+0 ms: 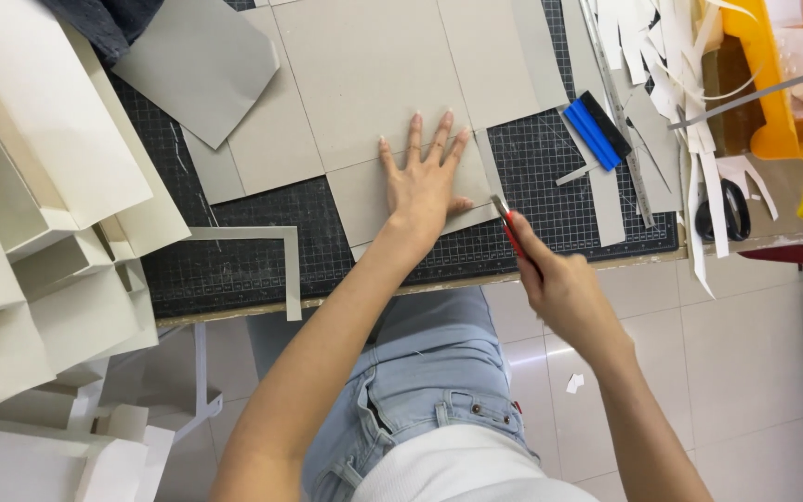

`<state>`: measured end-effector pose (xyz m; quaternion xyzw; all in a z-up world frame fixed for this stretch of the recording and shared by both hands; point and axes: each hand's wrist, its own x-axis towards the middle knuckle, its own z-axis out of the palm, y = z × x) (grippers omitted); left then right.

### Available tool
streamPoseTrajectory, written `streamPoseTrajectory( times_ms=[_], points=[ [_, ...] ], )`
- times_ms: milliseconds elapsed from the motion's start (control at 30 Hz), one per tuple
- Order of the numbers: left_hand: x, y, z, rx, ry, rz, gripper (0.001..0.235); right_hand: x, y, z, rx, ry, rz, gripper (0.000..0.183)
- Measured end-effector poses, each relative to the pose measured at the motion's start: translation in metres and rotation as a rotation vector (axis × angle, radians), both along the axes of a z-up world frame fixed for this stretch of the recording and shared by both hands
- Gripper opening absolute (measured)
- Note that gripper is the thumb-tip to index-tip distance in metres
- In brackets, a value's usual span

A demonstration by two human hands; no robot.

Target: The person applies glue to gray paperboard pieces using a roller, then aligns and presses them together with a blue squeegee. They trim excess edges with a utility knife and repeat the process on additional pieces, building up a stack of assembled parts.

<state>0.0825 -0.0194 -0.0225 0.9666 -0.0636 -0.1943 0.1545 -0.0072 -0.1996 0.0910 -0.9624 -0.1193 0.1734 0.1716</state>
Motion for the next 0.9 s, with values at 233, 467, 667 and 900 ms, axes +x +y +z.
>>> streamPoseTrajectory(
  times_ms=[233, 467, 667, 900],
  points=[
    [-0.005, 0.001, -0.001, 0.018, 0.0, 0.003, 0.099, -0.005, -0.016, 0.022, -0.034, 0.181, -0.059, 0.056],
    [-0.001, 0.003, -0.001, 0.028, -0.049, -0.037, 0.098, 0.03, -0.024, -0.056, 0.253, -0.265, -0.028, 0.055],
    [-0.001, -0.001, 0.006, 0.008, -0.065, -0.106, 0.087, 0.016, -0.005, -0.061, 0.23, -0.25, -0.031, 0.058],
    [0.003, -0.002, 0.004, 0.041, -0.015, -0.113, 0.081, 0.019, -0.016, -0.037, 0.149, -0.144, 0.021, 0.06]
  ],
)
